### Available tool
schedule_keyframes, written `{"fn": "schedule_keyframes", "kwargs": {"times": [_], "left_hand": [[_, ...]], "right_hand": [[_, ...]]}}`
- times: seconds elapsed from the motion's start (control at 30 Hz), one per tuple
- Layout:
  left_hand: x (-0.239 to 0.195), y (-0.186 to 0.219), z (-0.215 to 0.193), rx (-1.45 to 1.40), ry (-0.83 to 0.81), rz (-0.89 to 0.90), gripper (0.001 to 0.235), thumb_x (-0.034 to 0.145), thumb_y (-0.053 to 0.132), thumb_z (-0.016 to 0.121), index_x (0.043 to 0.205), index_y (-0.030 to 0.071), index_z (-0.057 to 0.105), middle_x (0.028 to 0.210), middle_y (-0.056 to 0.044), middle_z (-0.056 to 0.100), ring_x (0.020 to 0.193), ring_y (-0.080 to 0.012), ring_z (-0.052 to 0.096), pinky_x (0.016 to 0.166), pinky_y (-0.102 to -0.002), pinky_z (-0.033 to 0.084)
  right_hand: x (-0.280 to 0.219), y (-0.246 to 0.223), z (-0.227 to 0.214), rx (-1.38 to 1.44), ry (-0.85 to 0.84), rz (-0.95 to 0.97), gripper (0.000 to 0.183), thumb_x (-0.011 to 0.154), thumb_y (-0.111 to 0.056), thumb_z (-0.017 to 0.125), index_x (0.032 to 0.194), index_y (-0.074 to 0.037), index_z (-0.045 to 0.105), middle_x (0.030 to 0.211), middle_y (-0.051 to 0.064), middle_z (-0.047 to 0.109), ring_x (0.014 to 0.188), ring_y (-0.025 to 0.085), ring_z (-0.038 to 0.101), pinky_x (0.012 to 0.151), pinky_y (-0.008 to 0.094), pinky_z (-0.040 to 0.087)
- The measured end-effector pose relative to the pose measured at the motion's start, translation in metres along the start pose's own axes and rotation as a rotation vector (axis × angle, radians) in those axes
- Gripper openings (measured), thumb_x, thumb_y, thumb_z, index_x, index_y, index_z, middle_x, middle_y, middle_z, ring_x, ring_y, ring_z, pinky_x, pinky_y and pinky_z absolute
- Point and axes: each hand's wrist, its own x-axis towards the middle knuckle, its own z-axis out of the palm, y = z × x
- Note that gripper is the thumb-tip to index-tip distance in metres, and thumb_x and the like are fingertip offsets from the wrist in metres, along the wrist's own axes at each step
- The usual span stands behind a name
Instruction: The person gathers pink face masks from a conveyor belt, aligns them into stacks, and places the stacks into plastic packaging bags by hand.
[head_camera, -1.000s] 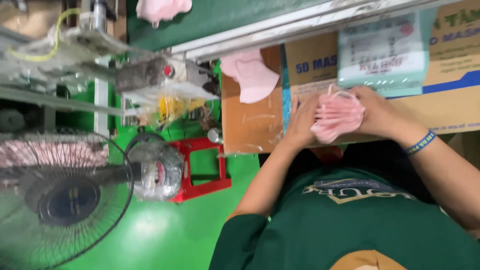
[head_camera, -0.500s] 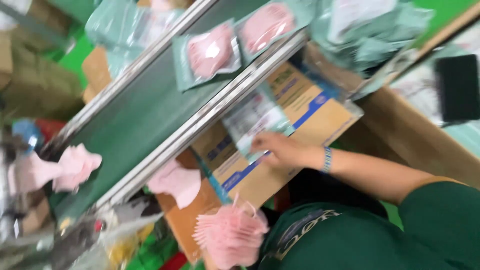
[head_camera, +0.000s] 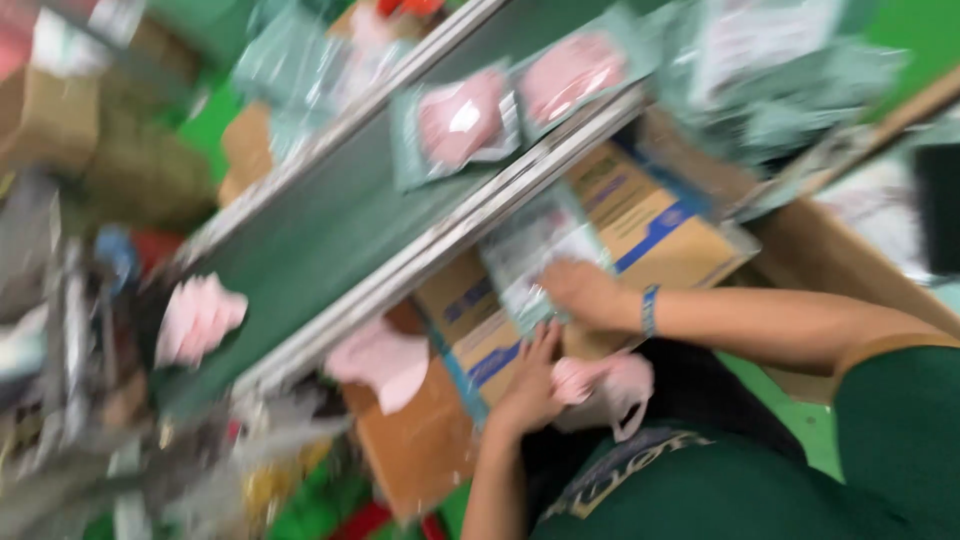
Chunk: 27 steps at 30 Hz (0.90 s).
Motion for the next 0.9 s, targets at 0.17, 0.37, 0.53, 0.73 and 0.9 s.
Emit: {"fn": "schedule_keyframes", "kwargs": {"times": [0.17,0.37,0.53,0.73,0.9], "left_hand": [[-0.005,-0.01,0.009,0.218,-0.061,-0.089,0.035,0.07,0.016,0.076,0.104,0.007,0.075,0.165,-0.026,0.031,0.159,-0.045,0.013,0.127,-0.057,0.013],[-0.036,-0.032,-0.027,-0.473,0.109,0.045,0.043,0.087,0.018,0.075,0.128,0.01,0.067,0.145,-0.021,0.061,0.142,-0.0389,0.045,0.12,-0.043,0.037],[-0.048,-0.008,-0.056,-0.784,0.438,-0.062,0.047,0.088,0.007,0.065,0.134,0.009,0.067,0.136,-0.014,0.071,0.128,-0.028,0.065,0.11,-0.037,0.052],[-0.016,0.016,-0.033,-0.433,0.533,-0.538,0.034,0.091,0.012,0.073,0.124,0.001,0.073,0.114,-0.015,0.076,0.105,-0.0241,0.073,0.092,-0.037,0.057],[0.001,-0.022,0.046,-1.858,0.648,-0.182,0.037,0.105,0.008,0.058,0.141,0.0,0.057,0.129,-0.013,0.066,0.114,-0.0238,0.067,0.098,-0.037,0.055]], "right_hand": [[0.03,-0.02,-0.032,0.215,-0.054,-0.052,0.045,0.072,-0.011,0.072,0.117,-0.011,0.07,0.095,0.011,0.067,0.084,0.031,0.068,0.067,0.042,0.055],[0.056,-0.023,-0.093,0.496,-0.13,0.244,0.023,0.087,-0.007,0.066,0.103,-0.015,0.081,0.093,0.012,0.075,0.079,0.031,0.069,0.07,0.039,0.055],[0.061,-0.053,-0.126,0.588,-0.249,0.414,0.025,0.084,-0.011,0.068,0.107,-0.012,0.08,0.085,0.015,0.074,0.067,0.029,0.07,0.064,0.037,0.055],[0.041,-0.114,-0.088,0.209,-0.048,0.129,0.058,0.083,-0.014,0.072,0.137,0.005,0.063,0.083,0.019,0.066,0.072,0.035,0.065,0.066,0.044,0.054],[0.004,-0.128,-0.063,0.39,-0.053,0.033,0.07,0.082,-0.009,0.069,0.146,0.013,0.051,0.091,0.019,0.063,0.078,0.036,0.065,0.07,0.045,0.055]]}}
